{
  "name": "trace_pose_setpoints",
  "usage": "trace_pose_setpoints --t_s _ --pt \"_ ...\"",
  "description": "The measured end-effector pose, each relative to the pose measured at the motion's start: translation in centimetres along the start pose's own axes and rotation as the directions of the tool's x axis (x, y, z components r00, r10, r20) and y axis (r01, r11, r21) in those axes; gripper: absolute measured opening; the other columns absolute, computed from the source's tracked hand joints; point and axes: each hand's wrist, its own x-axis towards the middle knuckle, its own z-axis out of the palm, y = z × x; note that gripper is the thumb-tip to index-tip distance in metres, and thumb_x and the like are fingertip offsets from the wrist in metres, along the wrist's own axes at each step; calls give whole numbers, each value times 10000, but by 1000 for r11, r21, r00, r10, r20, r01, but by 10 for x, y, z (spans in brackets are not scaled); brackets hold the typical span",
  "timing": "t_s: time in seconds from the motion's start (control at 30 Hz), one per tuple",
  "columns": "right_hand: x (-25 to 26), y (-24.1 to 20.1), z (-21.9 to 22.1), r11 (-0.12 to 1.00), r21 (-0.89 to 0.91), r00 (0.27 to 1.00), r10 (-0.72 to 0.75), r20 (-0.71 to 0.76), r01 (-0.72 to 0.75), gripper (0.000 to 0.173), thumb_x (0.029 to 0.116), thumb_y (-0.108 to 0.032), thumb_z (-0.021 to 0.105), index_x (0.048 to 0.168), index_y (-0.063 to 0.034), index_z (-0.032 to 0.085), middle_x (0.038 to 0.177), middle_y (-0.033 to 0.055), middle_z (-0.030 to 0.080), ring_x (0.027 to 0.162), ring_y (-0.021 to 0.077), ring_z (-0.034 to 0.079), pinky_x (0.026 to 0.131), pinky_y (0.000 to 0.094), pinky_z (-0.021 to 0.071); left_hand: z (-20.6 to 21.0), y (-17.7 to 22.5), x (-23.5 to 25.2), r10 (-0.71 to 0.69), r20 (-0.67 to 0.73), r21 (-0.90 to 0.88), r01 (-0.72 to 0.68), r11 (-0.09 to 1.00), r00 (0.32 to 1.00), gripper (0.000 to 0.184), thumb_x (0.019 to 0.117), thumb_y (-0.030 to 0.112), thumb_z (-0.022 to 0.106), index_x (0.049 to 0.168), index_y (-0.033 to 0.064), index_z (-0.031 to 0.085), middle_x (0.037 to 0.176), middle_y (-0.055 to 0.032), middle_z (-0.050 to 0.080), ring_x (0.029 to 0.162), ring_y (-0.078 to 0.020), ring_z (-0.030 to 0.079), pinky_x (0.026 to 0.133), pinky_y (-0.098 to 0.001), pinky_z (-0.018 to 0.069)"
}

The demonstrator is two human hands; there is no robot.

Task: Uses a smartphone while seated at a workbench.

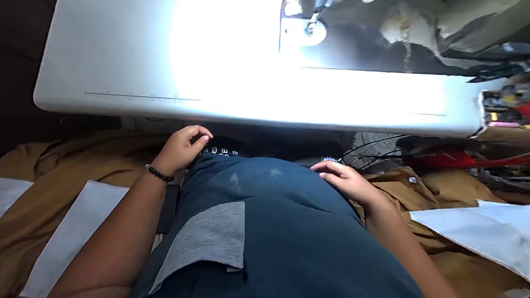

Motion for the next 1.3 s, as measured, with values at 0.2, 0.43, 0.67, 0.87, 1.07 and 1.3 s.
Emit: trace_pose_setpoints --t_s 0.2,0.43,0.67,0.87,1.07,1.3 --pt "36 -5 -13 946 -311 994 106 37 -89 302 1065 -267 533 1211 -59 695 1123 181 715 1059 303 684 968 561 505 -4 5 7 -9 -151 -86 -4 996 989 198 1024 117 552 1078 3 705 1006 -93 728 826 -93 687 771 -295 587" --pt "56 -4 -10 951 -305 993 86 77 -58 297 1036 -244 552 1127 -13 715 1026 204 712 976 321 673 890 598 494 -62 -21 -43 -320 -130 -2 322 947 939 173 1025 104 551 1075 6 685 818 -71 626 653 -115 558 633 -311 503" --pt "54 -5 -6 956 -283 994 98 45 -81 284 1036 -251 558 1111 -23 710 958 159 698 890 245 651 825 533 491 -28 -107 -136 -866 123 276 822 499 484 444 1027 283 616 1350 -21 583 1201 -295 655 1146 -454 628 995 -648 464" --pt "42 -4 0 963 -269 1000 23 12 -19 290 1033 -225 569 1187 -25 710 1130 198 712 1038 301 684 950 537 516 51 -100 -180 -942 40 389 863 322 333 1059 893 334 770 1647 45 84 1637 -304 251 1438 -510 381 1146 -626 358" --pt "55 -26 -5 906 -389 968 225 114 -165 364 1070 -314 519 1278 -71 691 1247 199 689 1222 336 630 1076 562 441 57 -119 -183 -921 -38 328 875 355 388 992 823 306 862 1579 -2 300 1568 -329 359 1422 -513 400 1148 -606 366" --pt "56 -22 -4 909 -361 959 263 108 -208 398 1074 -371 501 1286 -94 692 1239 197 689 1227 345 622 1063 586 433 58 -114 -176 -925 10 291 884 365 379 1024 868 203 824 1614 -9 155 1606 -326 293 1451 -466 396 1176 -536 367"
